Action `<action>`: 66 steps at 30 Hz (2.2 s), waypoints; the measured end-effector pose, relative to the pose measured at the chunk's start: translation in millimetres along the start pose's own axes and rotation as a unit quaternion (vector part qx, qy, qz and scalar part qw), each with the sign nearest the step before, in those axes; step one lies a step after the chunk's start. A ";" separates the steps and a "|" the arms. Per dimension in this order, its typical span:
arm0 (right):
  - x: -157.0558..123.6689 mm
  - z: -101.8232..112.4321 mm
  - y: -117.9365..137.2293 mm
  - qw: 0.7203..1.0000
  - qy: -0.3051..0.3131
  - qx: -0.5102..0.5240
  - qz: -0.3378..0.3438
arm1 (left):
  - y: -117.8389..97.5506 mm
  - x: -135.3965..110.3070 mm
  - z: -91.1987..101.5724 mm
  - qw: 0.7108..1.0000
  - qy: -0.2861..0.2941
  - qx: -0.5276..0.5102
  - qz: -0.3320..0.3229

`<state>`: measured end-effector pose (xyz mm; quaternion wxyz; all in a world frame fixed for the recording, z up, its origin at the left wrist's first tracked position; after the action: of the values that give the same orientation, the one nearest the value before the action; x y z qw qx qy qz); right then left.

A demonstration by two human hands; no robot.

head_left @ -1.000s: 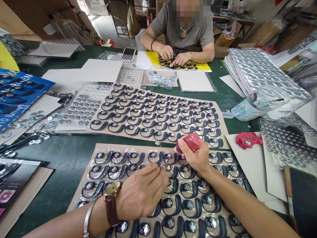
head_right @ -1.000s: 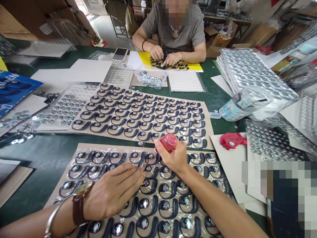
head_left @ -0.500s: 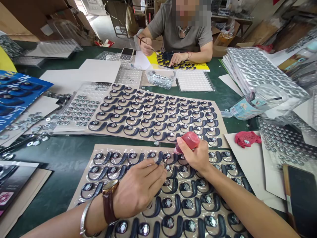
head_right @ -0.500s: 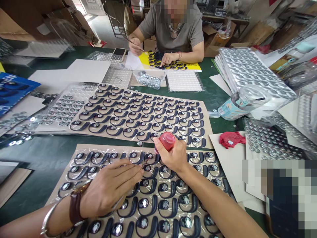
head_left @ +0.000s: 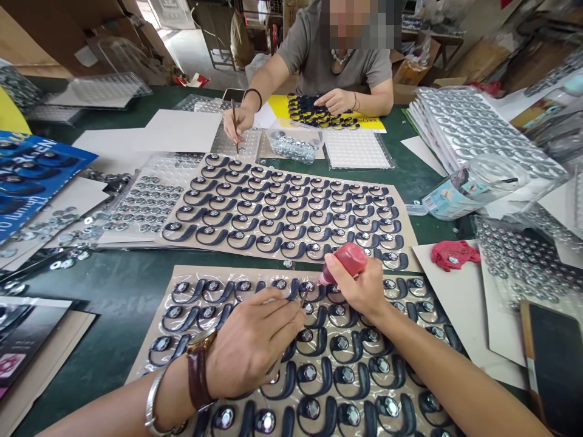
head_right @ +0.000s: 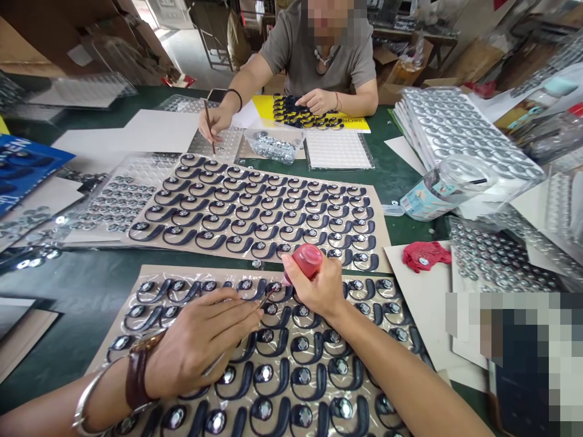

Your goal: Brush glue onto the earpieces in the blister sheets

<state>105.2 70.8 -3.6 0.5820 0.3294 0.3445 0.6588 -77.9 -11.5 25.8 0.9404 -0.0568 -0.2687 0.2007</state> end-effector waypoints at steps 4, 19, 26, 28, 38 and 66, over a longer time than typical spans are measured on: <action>-2.8 -2.3 -2.4 1.000 0.013 0.013 -0.003 | 8.1 0.0 1.8 0.998 -0.022 -0.047 0.039; 6.4 5.8 4.4 0.987 0.098 0.122 -0.032 | 32.5 -6.1 3.8 0.970 -0.110 -0.133 0.169; -8.5 57.2 7.4 0.965 0.165 0.183 -0.092 | 9.4 -7.9 9.7 0.984 -0.118 -0.075 0.107; -39.2 67.4 2.0 0.972 0.120 0.180 -0.091 | -14.5 -11.4 10.0 0.990 -0.103 -0.067 0.065; -172.9 73.8 -18.6 0.992 -0.046 0.118 0.026 | -147.3 -11.7 -17.1 0.994 -0.019 -0.033 -0.105; -183.5 62.5 -22.9 0.987 -0.048 0.043 0.145 | -175.1 -5.4 -35.3 0.986 0.054 -0.003 -0.160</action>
<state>189.1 -105.3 5.3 0.4814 0.4317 0.2931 0.7043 -2.8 -173.5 30.8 0.9732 -0.0271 -0.2243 0.0438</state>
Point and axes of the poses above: each hand's wrist, its own x-axis towards the middle knuckle, its own z-axis out of the back of the hand, y = z × x, the point moved 3 cm from there along x, towards the middle knuckle, and after that the axes turned 13 degrees about -z, right-handed, at the moved point
